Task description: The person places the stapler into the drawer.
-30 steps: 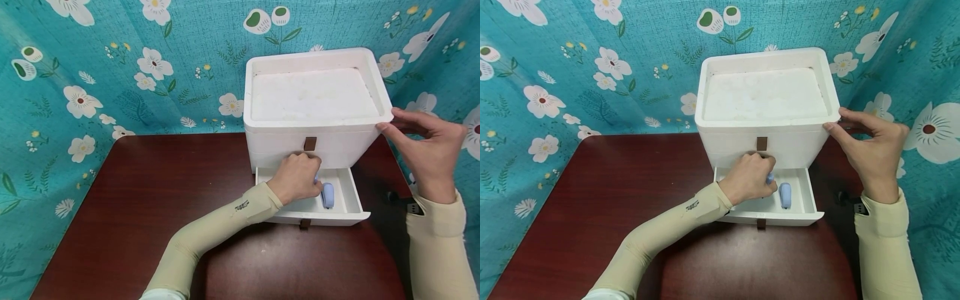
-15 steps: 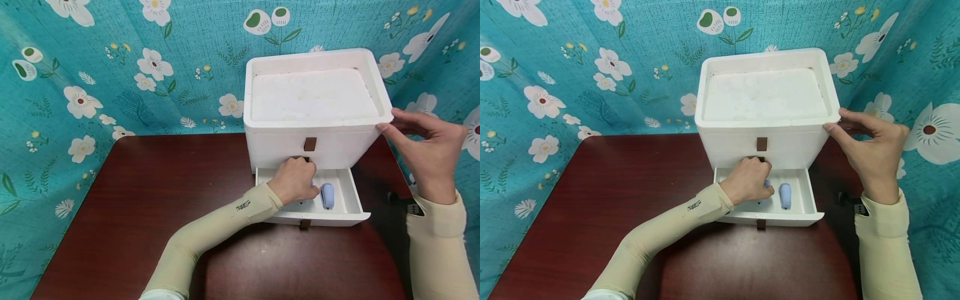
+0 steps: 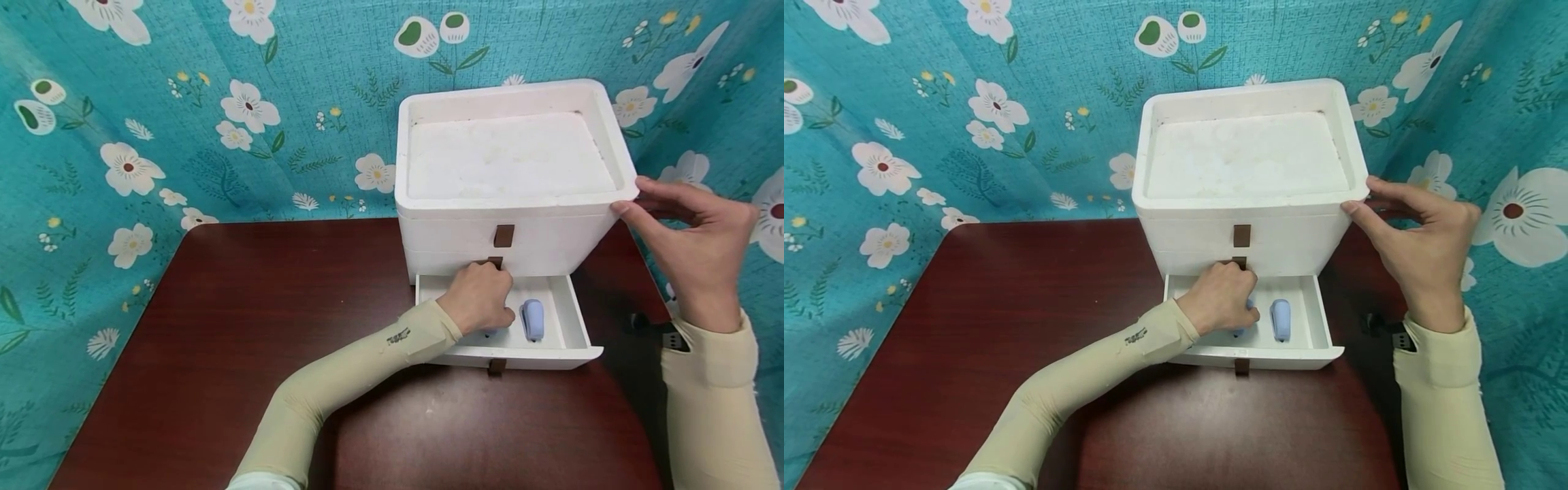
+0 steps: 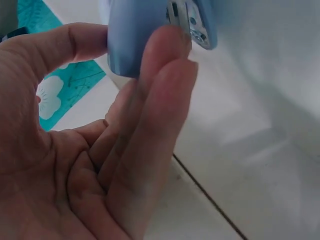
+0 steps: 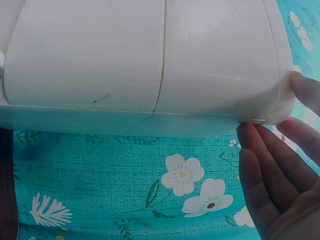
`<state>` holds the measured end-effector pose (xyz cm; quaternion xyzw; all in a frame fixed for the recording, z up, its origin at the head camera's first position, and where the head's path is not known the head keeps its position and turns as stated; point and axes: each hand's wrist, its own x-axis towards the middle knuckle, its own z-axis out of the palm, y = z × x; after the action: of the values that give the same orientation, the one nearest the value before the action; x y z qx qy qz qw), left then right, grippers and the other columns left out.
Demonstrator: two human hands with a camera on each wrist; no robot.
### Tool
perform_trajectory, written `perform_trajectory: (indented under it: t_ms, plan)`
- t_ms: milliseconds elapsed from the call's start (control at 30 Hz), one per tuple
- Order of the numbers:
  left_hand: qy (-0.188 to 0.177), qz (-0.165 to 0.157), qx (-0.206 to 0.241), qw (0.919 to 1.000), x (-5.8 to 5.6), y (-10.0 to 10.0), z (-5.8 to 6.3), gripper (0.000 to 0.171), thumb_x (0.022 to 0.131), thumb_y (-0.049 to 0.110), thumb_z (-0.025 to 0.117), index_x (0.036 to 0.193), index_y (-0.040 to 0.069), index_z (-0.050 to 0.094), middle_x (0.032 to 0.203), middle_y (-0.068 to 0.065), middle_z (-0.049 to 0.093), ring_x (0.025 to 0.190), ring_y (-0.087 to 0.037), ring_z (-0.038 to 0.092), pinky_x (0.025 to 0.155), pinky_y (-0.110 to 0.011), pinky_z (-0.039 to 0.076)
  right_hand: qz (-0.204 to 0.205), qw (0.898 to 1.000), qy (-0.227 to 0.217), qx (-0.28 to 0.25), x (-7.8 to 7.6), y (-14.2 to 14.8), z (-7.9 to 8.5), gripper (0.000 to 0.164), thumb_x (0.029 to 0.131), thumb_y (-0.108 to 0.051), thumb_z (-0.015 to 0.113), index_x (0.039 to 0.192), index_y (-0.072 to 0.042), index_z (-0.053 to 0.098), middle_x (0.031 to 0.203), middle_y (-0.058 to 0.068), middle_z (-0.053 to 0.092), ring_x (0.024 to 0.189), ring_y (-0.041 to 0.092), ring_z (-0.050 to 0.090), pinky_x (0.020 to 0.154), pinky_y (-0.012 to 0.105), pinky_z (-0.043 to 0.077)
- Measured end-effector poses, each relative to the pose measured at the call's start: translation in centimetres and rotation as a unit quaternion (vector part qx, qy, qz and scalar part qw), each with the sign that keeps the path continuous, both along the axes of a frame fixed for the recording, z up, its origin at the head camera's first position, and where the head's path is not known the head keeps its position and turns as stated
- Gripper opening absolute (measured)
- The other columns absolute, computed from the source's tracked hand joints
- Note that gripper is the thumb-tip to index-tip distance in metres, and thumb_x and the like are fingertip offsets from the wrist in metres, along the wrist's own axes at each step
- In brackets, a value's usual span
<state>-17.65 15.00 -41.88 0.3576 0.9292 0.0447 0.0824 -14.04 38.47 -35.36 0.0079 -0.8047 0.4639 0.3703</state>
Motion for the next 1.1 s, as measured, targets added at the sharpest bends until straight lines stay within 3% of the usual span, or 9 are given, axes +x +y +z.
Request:
perform_trajectory:
  t_ms: [333, 467, 733, 1100]
  plan:
    - [0.013, -0.001, -0.002, 0.9999, -0.16, -0.13, -0.54, 0.021, 0.085, 0.027, 0.073, 0.068, 0.02, 0.062, 0.07, 0.004, 0.066, 0.059, -0.01, 0.058, 0.049, -0.031, 0.05, 0.004, 1.0, 0.006, 0.001, -0.14, 0.05, -0.04, 0.038, 0.085, -0.005, 0.085, 0.121, -0.011, 0.078, 0.109, -0.026, 0.076, 0.09, -0.013, 0.068, 0.082, 0.004, 0.048]
    - [0.025, 0.005, -0.017, 0.9995, -0.12, -0.12, -0.55, 0.018, 0.086, 0.028, 0.073, 0.071, 0.021, 0.065, 0.073, 0.004, 0.07, 0.06, -0.011, 0.06, 0.05, -0.032, 0.052, 0.001, 1.0, 0.003, 0.001, -0.16, 0.05, -0.09, 0.038, 0.085, -0.005, 0.085, 0.121, -0.012, 0.078, 0.111, -0.022, 0.077, 0.09, -0.013, 0.068, 0.081, 0.004, 0.049]
    - [0.041, 0.014, -0.038, 0.9984, 0.04, -0.19, -0.51, 0.02, 0.091, 0.037, 0.071, 0.077, 0.022, 0.07, 0.081, 0.002, 0.075, 0.067, -0.015, 0.069, 0.055, -0.034, 0.057, -0.002, 1.0, 0.0, -0.001, -0.18, -0.01, -0.11, 0.037, 0.085, -0.006, 0.085, 0.122, -0.011, 0.078, 0.116, -0.01, 0.08, 0.092, -0.013, 0.069, 0.081, 0.004, 0.049]
    - [0.024, 0.017, -0.078, 0.9965, -0.14, -0.49, 0.42, 0.038, 0.097, 0.059, 0.06, 0.085, 0.026, 0.073, 0.088, 0.004, 0.075, 0.073, -0.015, 0.07, 0.061, -0.035, 0.056, -0.004, 1.0, 0.0, -0.001, -0.16, -0.02, -0.11, 0.037, 0.085, -0.006, 0.085, 0.121, -0.011, 0.078, 0.114, -0.015, 0.079, 0.092, -0.013, 0.069, 0.081, 0.004, 0.049]
